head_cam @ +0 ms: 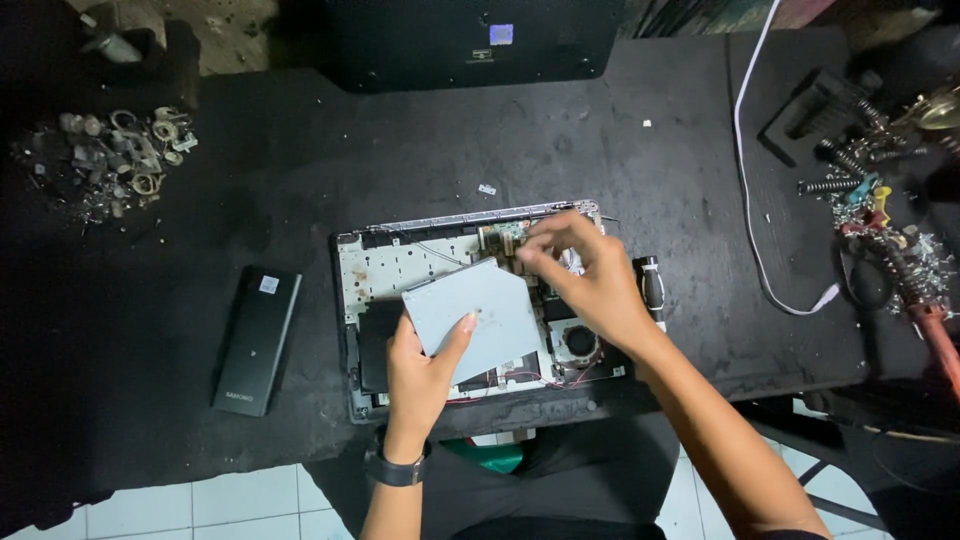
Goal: The person handles a silver metal casing, positioning it over the internal components of a disassembled electronic device. They then use a screwdriver to tighten screws into the casing, securing it to the device's frame.
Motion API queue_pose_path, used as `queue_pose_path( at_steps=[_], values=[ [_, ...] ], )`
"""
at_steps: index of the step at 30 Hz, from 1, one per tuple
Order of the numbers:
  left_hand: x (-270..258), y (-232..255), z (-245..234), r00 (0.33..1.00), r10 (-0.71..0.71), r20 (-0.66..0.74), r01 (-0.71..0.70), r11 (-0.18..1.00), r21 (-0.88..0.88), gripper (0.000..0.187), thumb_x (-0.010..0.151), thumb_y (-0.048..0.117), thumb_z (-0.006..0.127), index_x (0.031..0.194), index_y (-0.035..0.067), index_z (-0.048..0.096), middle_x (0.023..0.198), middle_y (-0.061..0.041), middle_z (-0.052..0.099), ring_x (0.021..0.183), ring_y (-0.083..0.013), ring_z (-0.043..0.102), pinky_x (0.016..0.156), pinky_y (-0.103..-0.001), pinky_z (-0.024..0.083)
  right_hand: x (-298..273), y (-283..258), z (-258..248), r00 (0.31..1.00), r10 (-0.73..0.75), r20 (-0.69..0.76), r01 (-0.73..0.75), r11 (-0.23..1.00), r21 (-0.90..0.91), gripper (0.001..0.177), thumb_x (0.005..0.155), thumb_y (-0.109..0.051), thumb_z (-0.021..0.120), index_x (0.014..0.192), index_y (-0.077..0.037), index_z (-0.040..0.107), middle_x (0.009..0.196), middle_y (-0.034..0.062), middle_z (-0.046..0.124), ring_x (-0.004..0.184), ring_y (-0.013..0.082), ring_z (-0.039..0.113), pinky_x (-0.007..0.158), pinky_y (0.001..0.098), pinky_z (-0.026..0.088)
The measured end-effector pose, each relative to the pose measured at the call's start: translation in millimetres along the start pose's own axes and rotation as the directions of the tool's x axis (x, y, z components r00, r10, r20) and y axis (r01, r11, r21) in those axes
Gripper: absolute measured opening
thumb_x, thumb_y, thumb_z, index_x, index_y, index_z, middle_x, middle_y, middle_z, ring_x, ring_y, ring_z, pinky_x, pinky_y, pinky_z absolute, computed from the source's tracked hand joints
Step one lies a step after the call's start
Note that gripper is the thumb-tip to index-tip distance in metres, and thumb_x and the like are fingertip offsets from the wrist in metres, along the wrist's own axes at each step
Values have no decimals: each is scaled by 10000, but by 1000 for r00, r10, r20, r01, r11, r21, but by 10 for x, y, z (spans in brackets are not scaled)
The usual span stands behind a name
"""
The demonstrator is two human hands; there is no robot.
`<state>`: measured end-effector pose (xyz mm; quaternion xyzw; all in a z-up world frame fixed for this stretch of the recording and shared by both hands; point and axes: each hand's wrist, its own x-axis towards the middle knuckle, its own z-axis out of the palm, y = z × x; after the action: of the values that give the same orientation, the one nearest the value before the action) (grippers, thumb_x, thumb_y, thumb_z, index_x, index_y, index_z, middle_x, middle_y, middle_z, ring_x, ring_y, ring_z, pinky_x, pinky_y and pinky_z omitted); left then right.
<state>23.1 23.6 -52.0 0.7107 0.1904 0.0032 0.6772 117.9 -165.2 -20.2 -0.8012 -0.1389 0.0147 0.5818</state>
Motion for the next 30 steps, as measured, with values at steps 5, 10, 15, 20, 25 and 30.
queue_pose_path(
  at_steps=[5,10,15,20,25,30],
  values=[
    [-46,7,-128,999,-19,-28,17,997,-76,466,860,243,814,1238,29,644,1130,-186,762,1126,-249,683,895,-469,590,-63,-5,-210,995,-25,-100,20,998,-54,95,998,-57,678,1082,-32,717,850,120,741,774,171,618,788,382,543],
    [-442,-196,-300,989,-116,-92,105,988,-113,505,826,194,747,1290,25,644,1235,-117,767,1154,-213,714,1008,-355,570,-553,-185,-181,973,66,222,-44,994,-104,313,996,-361,552,1062,-86,687,966,37,767,864,158,728,804,313,572],
    [-716,-505,-268,914,-364,-180,350,931,-102,517,701,200,836,1161,-9,729,1100,-145,836,985,-230,760,828,-359,596,-1018,-106,27,903,119,414,-133,991,6,232,999,-334,596,1017,-108,647,895,-8,698,777,127,667,658,273,525],
    [-649,-292,-196,775,-630,-46,602,759,-247,467,712,22,821,1159,-100,759,1093,-223,829,999,-318,745,870,-427,566,-1224,-24,74,919,209,334,-238,970,46,199,1024,-268,589,959,-94,662,786,1,623,618,126,548,578,289,396],
    [-588,-519,-147,904,-427,-14,385,829,-406,405,749,73,799,1116,-47,677,993,-211,785,904,-307,725,792,-421,570,-1225,-3,87,908,225,352,-253,967,35,216,1028,-292,587,950,-98,641,791,-3,605,640,124,547,598,293,406],
    [-336,-348,-129,936,-335,-105,277,888,-366,268,761,52,825,984,-9,689,913,-148,799,785,-217,717,727,-351,575,-999,125,-247,937,145,319,-163,986,31,488,951,-525,582,1120,-87,717,950,26,770,813,148,723,684,290,572]
  ],
)
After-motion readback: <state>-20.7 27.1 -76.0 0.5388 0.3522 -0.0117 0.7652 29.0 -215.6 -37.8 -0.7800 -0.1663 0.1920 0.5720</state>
